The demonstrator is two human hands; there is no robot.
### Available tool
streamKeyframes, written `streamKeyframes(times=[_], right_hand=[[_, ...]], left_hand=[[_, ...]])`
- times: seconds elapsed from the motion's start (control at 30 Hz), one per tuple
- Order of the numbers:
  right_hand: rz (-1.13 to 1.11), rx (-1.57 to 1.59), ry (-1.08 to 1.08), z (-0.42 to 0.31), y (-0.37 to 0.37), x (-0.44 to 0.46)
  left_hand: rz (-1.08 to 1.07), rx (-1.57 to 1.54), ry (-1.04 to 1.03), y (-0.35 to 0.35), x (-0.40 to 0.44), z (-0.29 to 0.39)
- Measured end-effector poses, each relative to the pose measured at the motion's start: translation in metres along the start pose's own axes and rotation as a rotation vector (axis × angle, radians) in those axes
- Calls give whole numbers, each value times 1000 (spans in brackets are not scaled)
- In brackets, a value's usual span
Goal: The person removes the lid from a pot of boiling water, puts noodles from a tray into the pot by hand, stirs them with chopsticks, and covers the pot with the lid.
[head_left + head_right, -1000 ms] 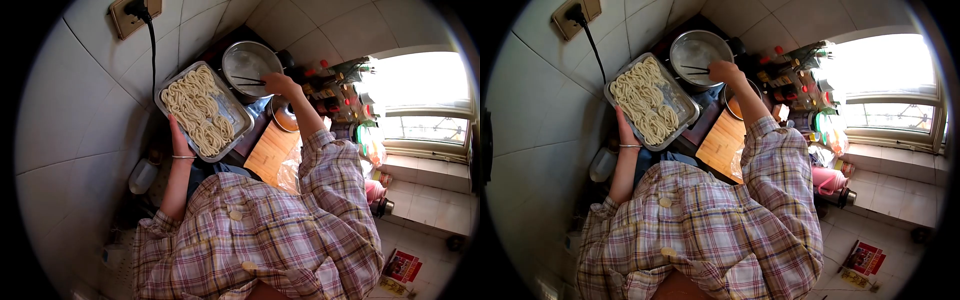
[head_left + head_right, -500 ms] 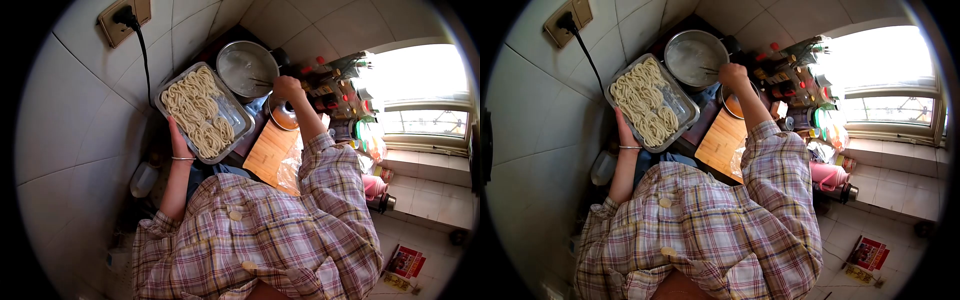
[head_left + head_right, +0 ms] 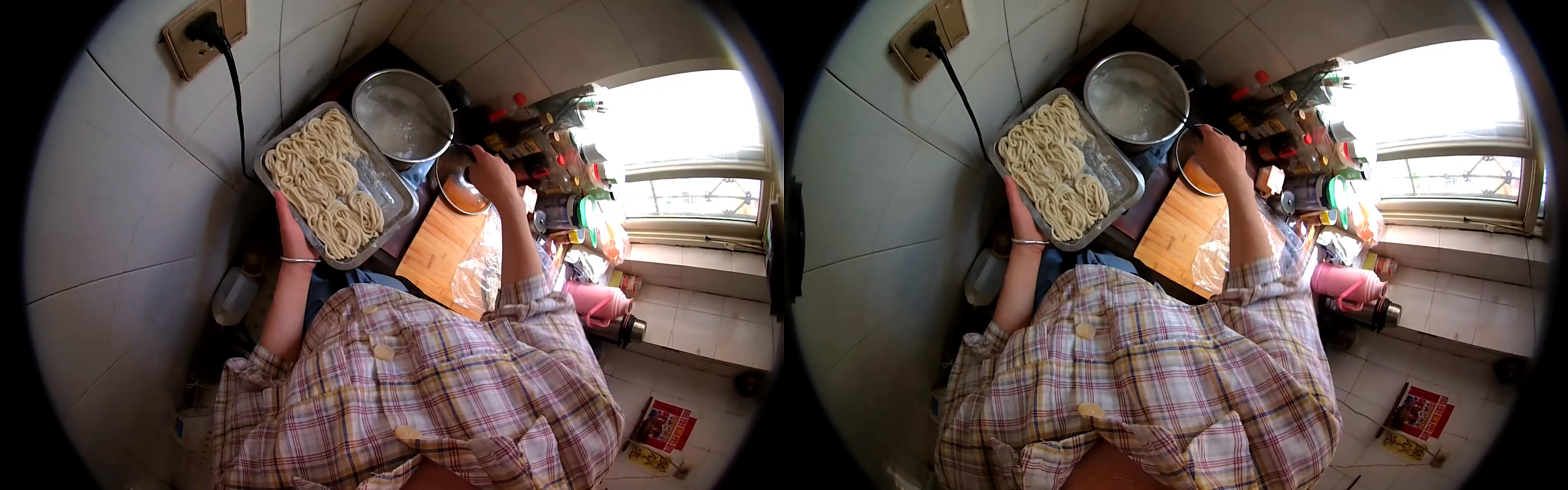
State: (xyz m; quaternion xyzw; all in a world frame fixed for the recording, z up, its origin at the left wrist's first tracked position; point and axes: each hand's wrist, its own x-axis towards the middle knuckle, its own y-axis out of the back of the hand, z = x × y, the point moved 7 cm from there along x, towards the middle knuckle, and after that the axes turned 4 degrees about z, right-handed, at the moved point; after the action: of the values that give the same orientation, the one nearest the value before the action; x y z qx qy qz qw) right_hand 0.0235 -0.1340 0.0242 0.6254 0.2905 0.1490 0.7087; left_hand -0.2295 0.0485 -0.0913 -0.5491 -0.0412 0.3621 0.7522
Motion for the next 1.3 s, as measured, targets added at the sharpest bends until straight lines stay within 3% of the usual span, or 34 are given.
streamKeyframes(times=[0.07,0.13,0.17,0.2,0.27,0.33,0.4,0.5,0.63,0.83,0.87,0.93,1.0,1.07,1.13,1.2,1.3], right_hand=[[58,85,-104,8,-2,-2],[-100,48,-100,21,-46,-6],[41,59,-26,15,-47,-6],[43,58,-22,16,-55,-7],[-191,860,-113,-9,-76,-22],[-240,932,-109,-43,-98,-40],[-247,1310,50,-72,-119,-59],[-169,1096,2,-93,-148,-66],[-58,962,123,-129,-156,-58],[-31,534,497,-121,-145,-73],[-42,598,473,-113,-139,-77],[16,1550,59,-77,-126,-66],[210,1280,-227,-21,-120,-40],[524,1259,-50,-45,-36,-50],[450,1123,122,-90,-11,-43],[329,718,244,-152,10,-50],[326,551,262,-187,-8,-49]], left_hand=[[2,-12,11,-2,0,2],[-2,36,31,-5,-4,3],[-24,40,19,-4,-2,4],[-24,38,16,-2,0,5],[-104,-15,79,-5,-1,2],[-117,-12,96,-6,0,2],[-180,-21,146,-12,1,1],[-222,6,203,-18,-1,3],[-288,43,318,-33,-2,13],[-246,130,306,-29,6,3],[-242,129,303,-29,5,4],[-189,148,253,-25,2,8],[-158,150,229,-23,-1,10],[-161,138,153,-22,-2,13],[-135,117,148,-21,-6,12],[-91,137,130,-24,-8,16],[-92,145,121,-15,-6,13]])
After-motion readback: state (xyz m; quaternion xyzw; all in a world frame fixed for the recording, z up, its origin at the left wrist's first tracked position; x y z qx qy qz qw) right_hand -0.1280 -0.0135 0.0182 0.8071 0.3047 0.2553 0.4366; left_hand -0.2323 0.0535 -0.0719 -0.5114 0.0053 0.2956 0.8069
